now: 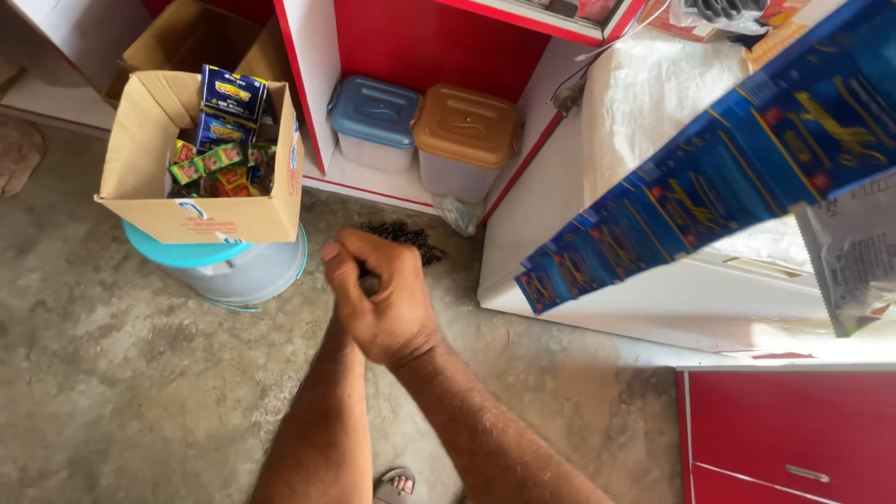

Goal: Mopping a floor in a small grocery store or shop environment.

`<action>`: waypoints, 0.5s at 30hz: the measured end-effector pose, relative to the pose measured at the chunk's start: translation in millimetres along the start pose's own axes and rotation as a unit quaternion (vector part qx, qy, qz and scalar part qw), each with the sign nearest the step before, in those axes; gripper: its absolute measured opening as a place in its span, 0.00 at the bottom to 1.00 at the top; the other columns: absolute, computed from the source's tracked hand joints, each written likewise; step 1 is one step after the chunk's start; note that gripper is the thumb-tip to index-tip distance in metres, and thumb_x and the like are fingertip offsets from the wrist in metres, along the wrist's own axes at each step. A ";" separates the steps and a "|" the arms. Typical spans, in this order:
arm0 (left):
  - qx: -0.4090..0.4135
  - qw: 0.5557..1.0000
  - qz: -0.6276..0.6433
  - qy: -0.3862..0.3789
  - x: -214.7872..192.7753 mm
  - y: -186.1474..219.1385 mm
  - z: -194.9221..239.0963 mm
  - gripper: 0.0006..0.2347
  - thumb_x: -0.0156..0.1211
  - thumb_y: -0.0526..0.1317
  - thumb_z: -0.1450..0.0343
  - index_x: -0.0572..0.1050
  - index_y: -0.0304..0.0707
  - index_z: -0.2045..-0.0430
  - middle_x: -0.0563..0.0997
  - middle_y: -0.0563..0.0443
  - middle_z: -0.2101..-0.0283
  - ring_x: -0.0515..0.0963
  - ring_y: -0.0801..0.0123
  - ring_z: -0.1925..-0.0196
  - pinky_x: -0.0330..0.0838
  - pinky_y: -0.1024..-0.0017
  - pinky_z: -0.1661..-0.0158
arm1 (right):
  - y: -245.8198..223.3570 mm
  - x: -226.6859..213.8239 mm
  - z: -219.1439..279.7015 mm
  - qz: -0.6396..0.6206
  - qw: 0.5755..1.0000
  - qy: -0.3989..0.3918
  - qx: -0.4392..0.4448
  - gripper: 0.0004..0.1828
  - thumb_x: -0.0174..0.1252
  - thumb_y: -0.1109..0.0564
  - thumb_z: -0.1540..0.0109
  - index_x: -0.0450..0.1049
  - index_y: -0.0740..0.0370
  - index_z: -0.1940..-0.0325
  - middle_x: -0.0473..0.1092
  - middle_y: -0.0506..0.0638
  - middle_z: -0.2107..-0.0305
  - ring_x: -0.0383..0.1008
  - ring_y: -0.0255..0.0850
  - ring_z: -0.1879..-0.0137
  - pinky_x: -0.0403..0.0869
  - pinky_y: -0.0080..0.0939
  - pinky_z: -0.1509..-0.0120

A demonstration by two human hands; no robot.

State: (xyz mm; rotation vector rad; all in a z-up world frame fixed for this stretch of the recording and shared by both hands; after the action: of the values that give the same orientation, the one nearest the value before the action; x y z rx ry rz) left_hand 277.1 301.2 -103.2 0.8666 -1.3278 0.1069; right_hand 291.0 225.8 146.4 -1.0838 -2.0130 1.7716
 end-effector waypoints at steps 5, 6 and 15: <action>0.008 0.981 0.142 -0.130 76.0 56.6 23.5 0.15 0.47 0.50 0.16 0.69 0.44 0.70 0.68 0.63 0.70 0.69 0.81 0.66 0.65 0.78 0.63 | -18.1 24.7 -0.2 0.004 1.000 0.012 -0.020 0.16 0.53 0.57 0.32 0.65 0.65 0.73 0.61 0.55 0.84 0.58 0.41 0.79 0.63 0.43 0.72; 0.011 0.961 0.212 -0.175 95.8 66.4 27.7 0.17 0.48 0.49 0.15 0.69 0.44 0.73 0.68 0.64 0.73 0.68 0.80 0.69 0.64 0.78 0.66 | -21.8 25.4 -2.6 0.012 1.000 0.016 -0.024 0.16 0.53 0.57 0.32 0.66 0.65 0.73 0.63 0.56 0.85 0.62 0.43 0.81 0.64 0.45 0.72; 0.056 0.987 0.150 -0.022 82.5 14.6 -7.6 0.11 0.52 0.44 0.23 0.69 0.45 0.77 0.65 0.65 0.78 0.64 0.83 0.77 0.59 0.83 0.73 | -29.7 0.1 -18.5 0.090 0.989 0.112 -0.034 0.16 0.55 0.59 0.32 0.66 0.66 0.74 0.66 0.59 0.82 0.67 0.48 0.79 0.67 0.45 0.73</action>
State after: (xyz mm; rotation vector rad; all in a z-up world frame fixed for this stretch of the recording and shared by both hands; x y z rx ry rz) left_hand 298.8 283.2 -24.0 0.7612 -1.4987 0.4040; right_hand 291.7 240.2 178.3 -1.4558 -1.9037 1.5868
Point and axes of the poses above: each hand's wrist, its own z-axis away from the middle knuckle, its own x-axis out of the palm, y = z × x, the point moved 3 cm from there along -z, towards the middle knuckle
